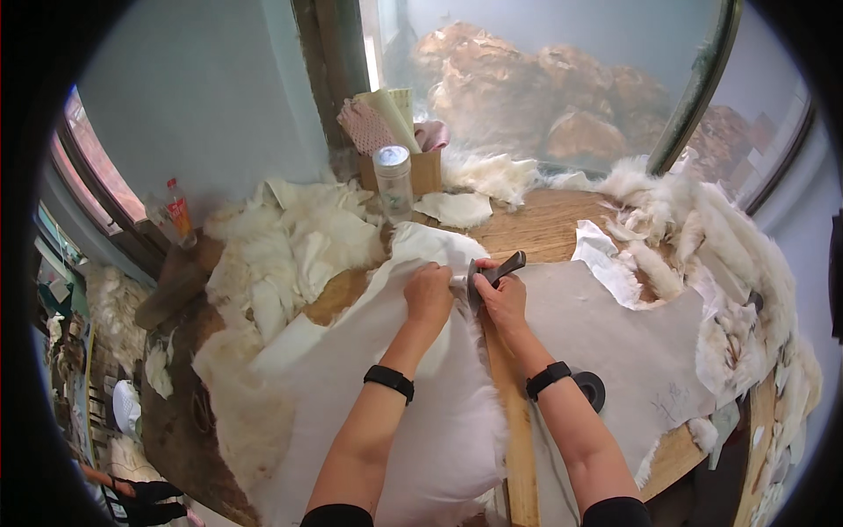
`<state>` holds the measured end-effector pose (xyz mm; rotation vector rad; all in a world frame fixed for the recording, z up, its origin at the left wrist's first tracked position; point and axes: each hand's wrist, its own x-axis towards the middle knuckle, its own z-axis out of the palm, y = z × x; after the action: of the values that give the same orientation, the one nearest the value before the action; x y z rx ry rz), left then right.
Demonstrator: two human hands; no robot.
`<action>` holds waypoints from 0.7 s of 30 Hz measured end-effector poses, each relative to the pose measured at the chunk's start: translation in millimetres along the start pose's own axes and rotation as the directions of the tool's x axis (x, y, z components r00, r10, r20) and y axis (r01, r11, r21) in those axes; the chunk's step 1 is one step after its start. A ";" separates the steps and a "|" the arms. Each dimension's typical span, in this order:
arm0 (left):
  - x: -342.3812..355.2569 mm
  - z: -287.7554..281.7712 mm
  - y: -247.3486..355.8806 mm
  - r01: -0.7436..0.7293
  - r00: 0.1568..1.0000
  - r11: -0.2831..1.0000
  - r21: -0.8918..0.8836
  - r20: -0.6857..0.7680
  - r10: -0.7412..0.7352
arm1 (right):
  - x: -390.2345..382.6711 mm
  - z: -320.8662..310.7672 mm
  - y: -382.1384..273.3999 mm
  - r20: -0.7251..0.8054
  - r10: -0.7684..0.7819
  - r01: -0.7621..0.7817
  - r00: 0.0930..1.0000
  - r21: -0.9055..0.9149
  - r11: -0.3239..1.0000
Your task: Cutting and trimming sheepskin pelts using a knife and a wooden straightedge in a leather goods workshop.
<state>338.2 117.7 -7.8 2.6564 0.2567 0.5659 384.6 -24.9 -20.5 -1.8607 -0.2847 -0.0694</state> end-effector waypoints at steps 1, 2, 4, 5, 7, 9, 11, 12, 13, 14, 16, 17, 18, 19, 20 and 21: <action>-1.1 -1.1 -1.6 0.001 1.000 1.000 -0.011 -0.008 -0.002 | -0.6 3.2 -2.5 0.004 -0.033 0.033 0.999 -0.029 0.999; -2.0 -2.4 -3.3 0.002 1.000 1.000 -0.022 -0.016 -0.003 | -1.7 6.1 -5.1 0.009 -0.066 0.066 0.998 -0.057 0.996; -2.9 -2.6 -6.3 0.015 1.000 0.999 -0.040 -0.022 -0.016 | -4.8 9.6 -11.8 -0.004 -0.063 0.062 0.998 -0.088 0.994; -3.0 -2.3 -6.9 0.021 0.999 0.998 -0.058 -0.031 -0.023 | -5.6 10.6 -13.4 -0.022 -0.064 0.061 0.998 -0.118 0.991; -3.0 -0.8 -6.9 0.035 0.999 0.997 -0.074 -0.033 -0.038 | -5.3 12.0 -10.1 -0.046 -0.099 0.093 0.994 -0.117 0.989; -2.5 1.0 -5.9 0.046 0.998 0.995 -0.093 -0.034 -0.050 | -4.9 11.0 -7.1 -0.074 -0.135 0.125 0.988 -0.119 0.985; -3.5 -0.2 -9.8 0.041 0.998 0.994 -0.103 -0.034 -0.045 | -5.9 13.3 -11.0 -0.078 -0.152 0.141 0.985 -0.131 0.981; -4.1 -0.9 -11.3 0.042 0.998 0.994 -0.102 -0.033 -0.046 | -6.4 15.0 -12.6 -0.076 -0.150 0.140 0.986 -0.129 0.982; -4.1 -0.2 -11.2 0.042 0.998 0.993 -0.109 -0.034 -0.046 | -6.3 15.2 -13.2 -0.073 -0.121 0.110 0.990 -0.145 0.983; -4.2 0.2 -11.4 0.041 0.998 0.992 -0.115 -0.035 -0.045 | -5.8 16.2 -13.6 -0.069 -0.092 0.080 0.993 -0.159 0.984; -4.5 -0.7 -10.3 0.042 0.998 0.991 -0.129 -0.036 -0.047 | -1.3 20.7 -11.7 -0.093 -0.106 0.088 0.990 -0.181 0.980; -4.5 -2.0 -8.8 0.043 0.998 0.989 -0.142 -0.038 -0.049 | 1.7 23.2 -10.5 -0.116 -0.121 0.096 0.986 -0.202 0.975; -4.7 -3.7 -7.2 0.039 0.998 0.989 -0.141 -0.037 -0.045 | 4.5 26.3 -9.6 -0.120 -0.120 0.094 0.986 -0.200 0.975; -3.9 -6.4 -4.0 0.077 0.995 0.977 -0.199 -0.040 -0.087 | 8.7 28.7 -7.9 -0.141 -0.112 0.080 0.984 -0.216 0.973; -2.4 -8.9 -0.4 0.113 0.991 0.960 -0.258 -0.041 -0.128 | 13.5 29.2 -6.5 -0.163 -0.105 0.065 0.981 -0.231 0.971; -0.2 -10.3 3.3 0.103 0.992 0.960 -0.260 -0.042 -0.118 | 19.5 28.0 -4.8 -0.173 -0.108 0.067 0.979 -0.232 0.970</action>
<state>333.9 118.3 2.1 2.3614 0.3231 0.5969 399.8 6.1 -20.9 -2.0500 -0.2379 -0.3462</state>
